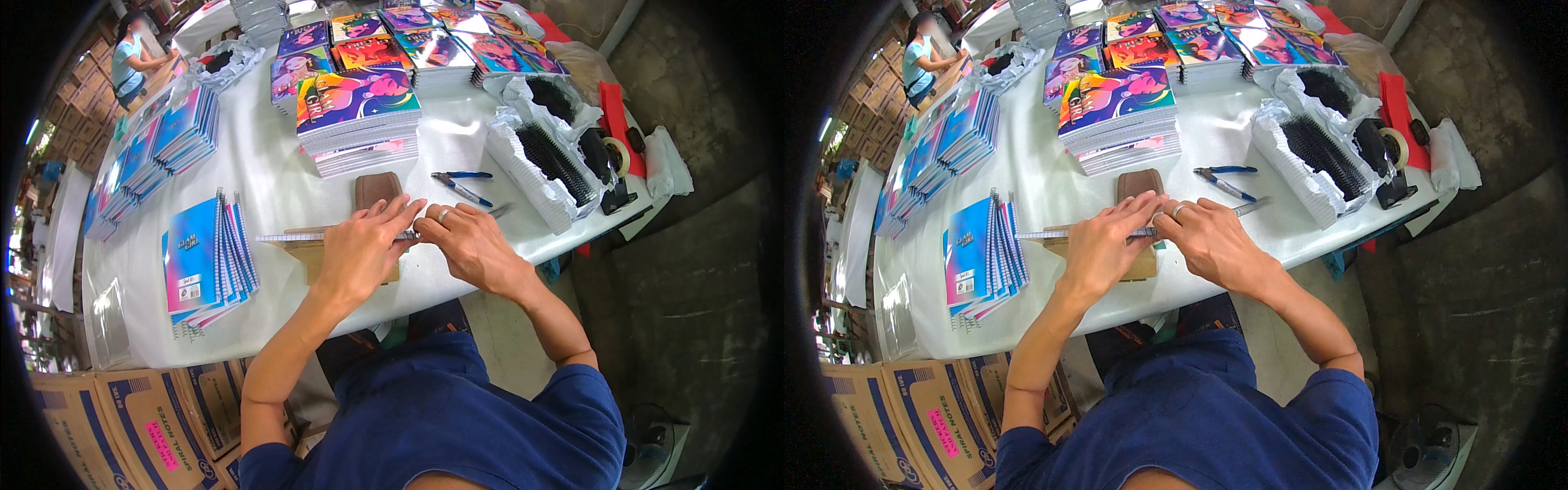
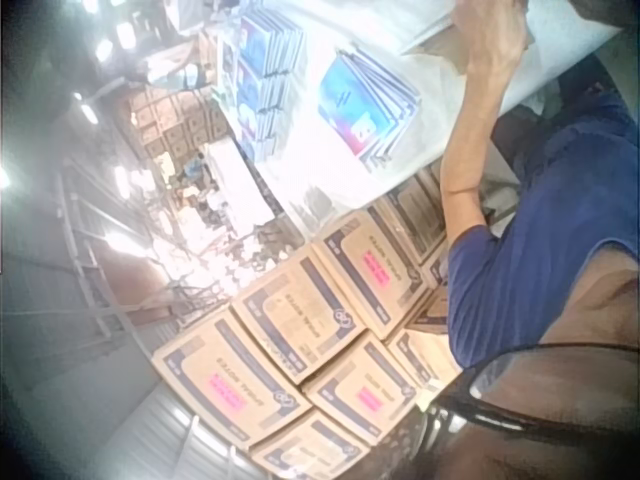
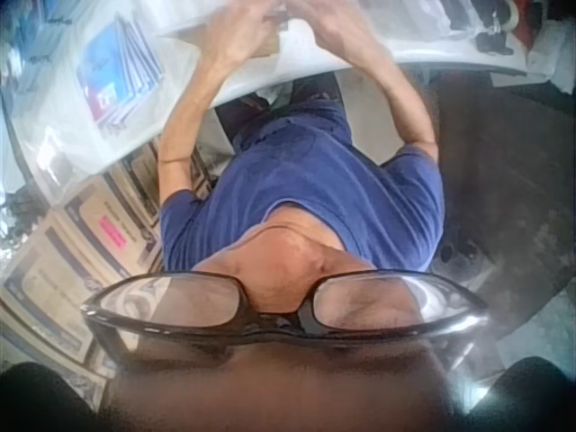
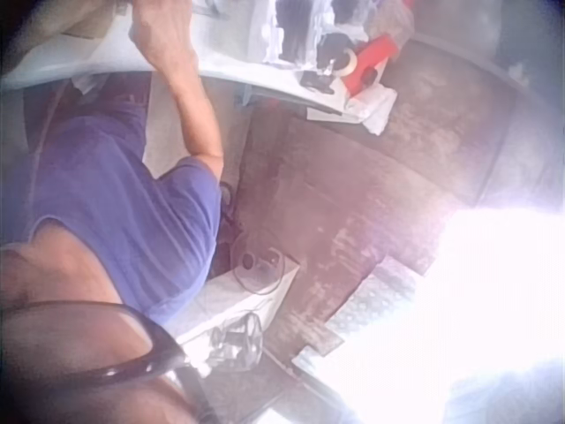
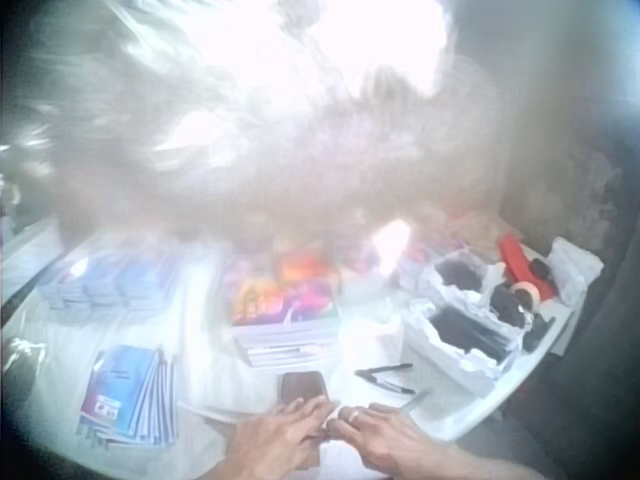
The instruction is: The person binds notebooks by threading a plastic spiral coil through pre-punched holes and trimming the excess coil using a tool.
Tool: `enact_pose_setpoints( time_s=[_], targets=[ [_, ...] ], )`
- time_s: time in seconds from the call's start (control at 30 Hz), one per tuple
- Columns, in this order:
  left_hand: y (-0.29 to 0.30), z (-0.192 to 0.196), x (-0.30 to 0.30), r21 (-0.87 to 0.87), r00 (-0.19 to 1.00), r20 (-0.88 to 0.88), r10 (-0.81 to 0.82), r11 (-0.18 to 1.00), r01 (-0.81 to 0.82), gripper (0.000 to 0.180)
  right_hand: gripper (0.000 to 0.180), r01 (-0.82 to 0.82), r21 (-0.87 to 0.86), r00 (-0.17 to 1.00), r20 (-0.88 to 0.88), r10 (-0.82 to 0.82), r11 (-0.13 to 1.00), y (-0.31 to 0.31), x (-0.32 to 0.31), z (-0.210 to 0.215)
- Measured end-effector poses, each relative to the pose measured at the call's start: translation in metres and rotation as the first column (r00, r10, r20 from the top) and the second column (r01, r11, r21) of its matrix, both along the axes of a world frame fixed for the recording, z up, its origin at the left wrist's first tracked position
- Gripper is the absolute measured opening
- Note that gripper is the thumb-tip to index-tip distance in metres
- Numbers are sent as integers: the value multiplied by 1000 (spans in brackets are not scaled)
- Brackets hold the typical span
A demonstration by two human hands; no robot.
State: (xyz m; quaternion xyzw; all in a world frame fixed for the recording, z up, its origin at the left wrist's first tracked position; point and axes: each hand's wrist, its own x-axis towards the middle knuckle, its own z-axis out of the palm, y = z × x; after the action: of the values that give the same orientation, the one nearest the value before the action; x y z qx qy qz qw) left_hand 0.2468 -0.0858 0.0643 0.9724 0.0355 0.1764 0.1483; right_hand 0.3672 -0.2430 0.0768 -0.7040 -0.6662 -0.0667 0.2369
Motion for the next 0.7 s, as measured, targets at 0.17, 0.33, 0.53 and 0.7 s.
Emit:
enact_pose_setpoints(
  time_s=[0.17, 0.33, 0.53, 0.7],
  targets=[
    [1, -2, -6, 137, 993, -114, -17, 990, 33, 57, 14, -292, -476, 773, -628, -88, 829, 12, 45, 20],
    [-1, 1, 1, 204, 989, 142, -35, 979, 5, 66, 25, -247, -200, 952, -233, 198, 948, 73, 105, -46],
    [3, 3, -4, 211, 995, -97, -26, 976, 46, 82, 27, -355, -179, 909, -294, 294, 917, 114, 103, -84],
    [20, -2, -9, 73, 964, 204, 170, 979, -188, 98, 45, -466, -101, 547, -814, 197, 879, 41, 126, 8]
  ],
)
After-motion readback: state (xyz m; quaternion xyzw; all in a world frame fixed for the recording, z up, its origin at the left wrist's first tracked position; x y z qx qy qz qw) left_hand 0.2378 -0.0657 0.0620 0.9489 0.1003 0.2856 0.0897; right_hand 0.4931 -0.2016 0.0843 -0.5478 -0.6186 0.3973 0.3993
